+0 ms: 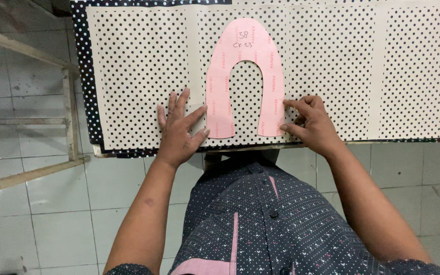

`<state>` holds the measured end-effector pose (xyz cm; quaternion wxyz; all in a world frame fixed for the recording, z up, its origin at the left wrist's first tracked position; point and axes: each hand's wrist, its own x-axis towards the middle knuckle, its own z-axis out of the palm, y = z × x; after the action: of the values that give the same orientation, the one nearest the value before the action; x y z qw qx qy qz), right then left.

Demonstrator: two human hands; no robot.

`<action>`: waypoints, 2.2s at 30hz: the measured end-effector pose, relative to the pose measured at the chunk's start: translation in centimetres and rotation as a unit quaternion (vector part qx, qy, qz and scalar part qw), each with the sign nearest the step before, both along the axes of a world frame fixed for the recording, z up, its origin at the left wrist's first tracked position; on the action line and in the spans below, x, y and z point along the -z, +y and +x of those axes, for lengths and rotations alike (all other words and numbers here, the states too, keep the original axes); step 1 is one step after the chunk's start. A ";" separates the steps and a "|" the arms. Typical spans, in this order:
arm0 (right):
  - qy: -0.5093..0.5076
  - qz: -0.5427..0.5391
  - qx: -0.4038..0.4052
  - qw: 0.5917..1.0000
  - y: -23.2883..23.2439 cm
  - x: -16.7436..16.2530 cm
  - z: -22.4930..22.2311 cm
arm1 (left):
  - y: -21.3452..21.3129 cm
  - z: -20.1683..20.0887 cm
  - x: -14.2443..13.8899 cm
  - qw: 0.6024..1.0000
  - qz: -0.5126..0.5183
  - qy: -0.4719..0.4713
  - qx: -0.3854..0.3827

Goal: The person places a pink U-shaped paper pattern onto a polka-dotted fabric laid on a table. They adjust the pattern's position multiple times, flip it over, and reposition it again to align it with the fabric pattern.

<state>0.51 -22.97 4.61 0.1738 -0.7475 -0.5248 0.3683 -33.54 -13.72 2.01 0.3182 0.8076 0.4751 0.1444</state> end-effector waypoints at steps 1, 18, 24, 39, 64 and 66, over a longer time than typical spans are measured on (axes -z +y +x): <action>0.001 0.005 -0.001 1.000 0.0 0.0 0.0 | 0.0 0.0 0.1 1.000 0.001 0.001 0.001; -0.003 -0.005 0.002 1.000 0.2 -0.3 -0.1 | 0.1 -0.2 0.4 1.000 0.015 0.004 0.005; 0.008 -0.024 0.016 1.000 0.2 -0.3 -0.2 | 0.2 -0.1 0.3 1.000 0.003 0.010 0.002; 0.017 -0.021 0.018 0.999 0.2 -0.6 -0.4 | 0.0 -0.2 0.3 1.000 0.012 0.005 0.005; 0.028 -0.006 0.003 1.000 0.4 -0.3 0.1 | 0.1 -0.3 0.5 1.000 0.022 0.007 0.001; 0.020 -0.006 0.000 1.000 0.3 -0.4 0.1 | 0.2 -0.3 0.5 1.000 0.025 0.008 0.004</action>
<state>0.58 -22.68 5.01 0.1798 -0.7411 -0.5193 0.3858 -33.86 -13.53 1.47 0.2950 0.8183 0.4703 0.1486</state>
